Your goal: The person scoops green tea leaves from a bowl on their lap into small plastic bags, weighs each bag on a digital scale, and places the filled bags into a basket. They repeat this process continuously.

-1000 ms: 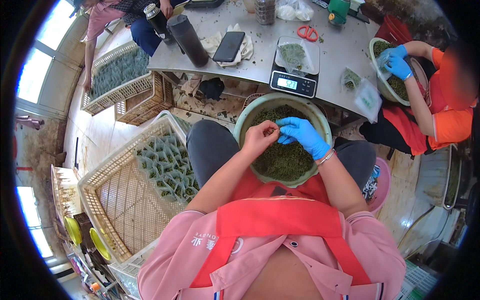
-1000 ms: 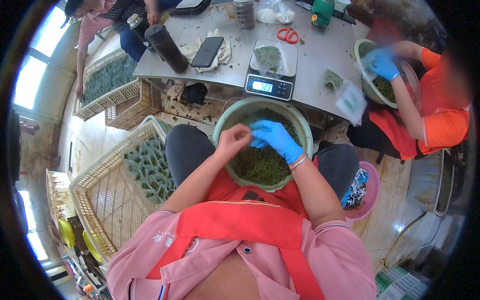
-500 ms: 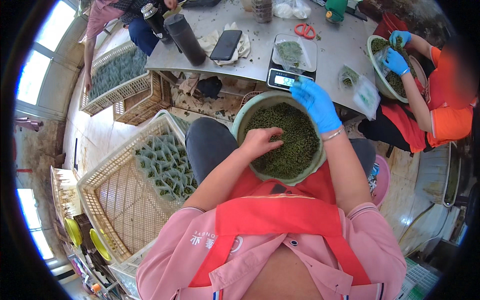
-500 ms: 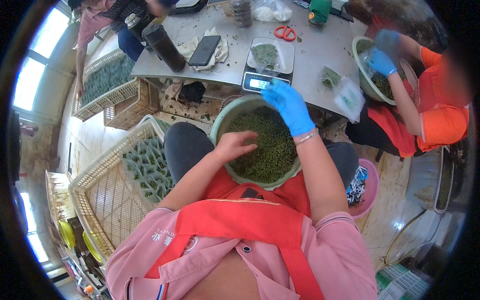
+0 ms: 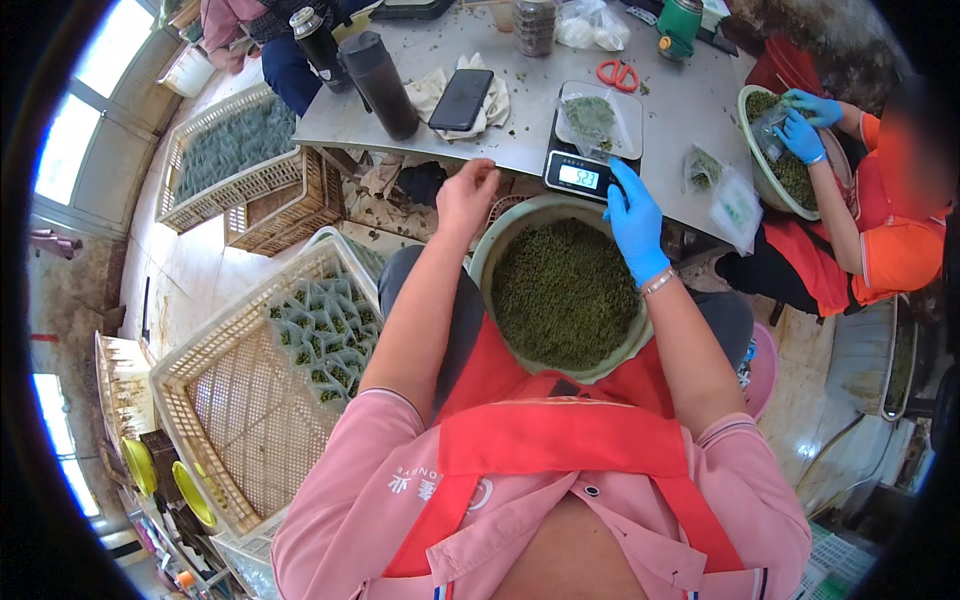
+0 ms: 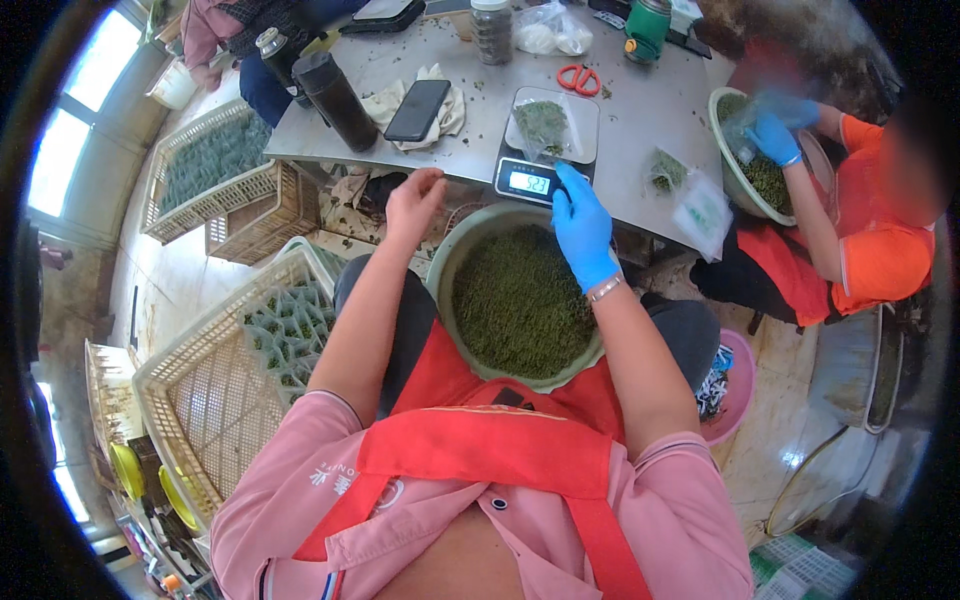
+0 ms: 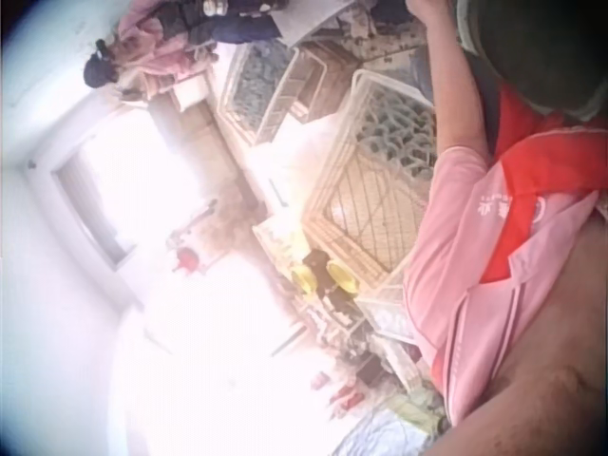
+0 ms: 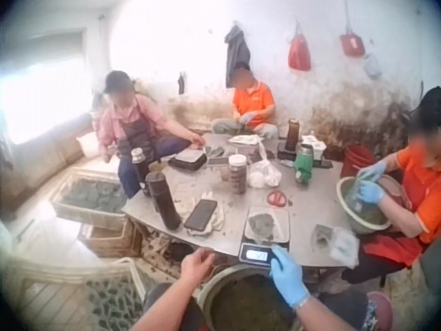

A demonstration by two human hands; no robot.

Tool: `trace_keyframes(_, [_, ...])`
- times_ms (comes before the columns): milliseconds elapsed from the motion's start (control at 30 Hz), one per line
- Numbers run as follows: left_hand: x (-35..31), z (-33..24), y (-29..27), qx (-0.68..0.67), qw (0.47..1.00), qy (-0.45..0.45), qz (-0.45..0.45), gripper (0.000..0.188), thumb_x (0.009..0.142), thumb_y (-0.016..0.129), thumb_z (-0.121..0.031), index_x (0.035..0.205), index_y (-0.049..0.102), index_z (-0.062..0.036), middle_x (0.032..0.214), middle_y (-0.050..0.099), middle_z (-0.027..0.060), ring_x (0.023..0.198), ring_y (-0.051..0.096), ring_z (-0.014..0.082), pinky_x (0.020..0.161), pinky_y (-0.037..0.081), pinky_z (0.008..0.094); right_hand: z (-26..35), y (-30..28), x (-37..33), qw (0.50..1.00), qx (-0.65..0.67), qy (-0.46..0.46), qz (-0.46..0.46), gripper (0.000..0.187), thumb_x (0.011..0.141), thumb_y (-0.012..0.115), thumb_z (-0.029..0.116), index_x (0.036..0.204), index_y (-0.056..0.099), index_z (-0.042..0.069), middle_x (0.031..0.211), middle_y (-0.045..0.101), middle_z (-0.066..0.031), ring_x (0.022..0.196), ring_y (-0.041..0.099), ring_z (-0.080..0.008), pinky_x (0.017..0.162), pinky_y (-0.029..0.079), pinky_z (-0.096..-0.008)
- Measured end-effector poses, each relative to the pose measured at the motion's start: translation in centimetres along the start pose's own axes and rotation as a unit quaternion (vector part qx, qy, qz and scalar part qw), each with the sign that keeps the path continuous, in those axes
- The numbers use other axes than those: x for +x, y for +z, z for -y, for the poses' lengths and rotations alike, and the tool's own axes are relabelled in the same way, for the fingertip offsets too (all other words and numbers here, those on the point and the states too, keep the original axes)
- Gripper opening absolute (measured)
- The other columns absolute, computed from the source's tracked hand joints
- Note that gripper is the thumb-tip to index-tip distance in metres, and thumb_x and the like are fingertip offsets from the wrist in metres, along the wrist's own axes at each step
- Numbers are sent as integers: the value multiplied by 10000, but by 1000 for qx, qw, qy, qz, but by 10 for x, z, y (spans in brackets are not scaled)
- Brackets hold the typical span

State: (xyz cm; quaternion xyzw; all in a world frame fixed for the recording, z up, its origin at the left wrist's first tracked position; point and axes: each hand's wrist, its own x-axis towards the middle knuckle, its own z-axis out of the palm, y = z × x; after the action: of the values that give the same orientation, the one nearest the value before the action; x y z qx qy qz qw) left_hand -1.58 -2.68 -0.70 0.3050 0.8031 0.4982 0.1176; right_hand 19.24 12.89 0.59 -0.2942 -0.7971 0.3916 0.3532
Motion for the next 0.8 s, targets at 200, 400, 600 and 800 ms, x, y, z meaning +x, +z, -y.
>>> trace_keyframes(200, [-19,-15,16,138,985,95,36,216,819,627,-303,973,650,-153,809,691,52,748,667,244,654,511,364,-15,25,57,953,-281,-113,24,261,889,514,274,1114,593,169,1261,549,-62,863,630,-335,714,520,-431])
trace_keyframes(400, [1,-12,22,209,903,313,-209,374,778,664,-356,1072,583,-140,778,671,71,700,645,303,640,504,377,49,36,66,900,-353,-215,138,149,849,512,190,905,632,123,1031,613,-88,743,631,-319,618,514,-420])
trace_keyframes(600, [-6,-18,28,247,968,36,18,475,740,660,-392,1123,532,-141,746,656,137,699,640,356,621,478,462,65,68,33,917,-285,-238,148,160,833,501,135,925,624,92,987,612,-99,737,635,-316,613,514,-419])
trace_keyframes(800, [-10,-8,28,261,957,129,-17,548,755,659,-352,1218,469,-127,853,658,144,720,640,344,611,479,451,59,78,43,894,-319,-158,270,261,798,560,136,1056,601,134,1040,599,-101,776,622,-342,648,517,-431])
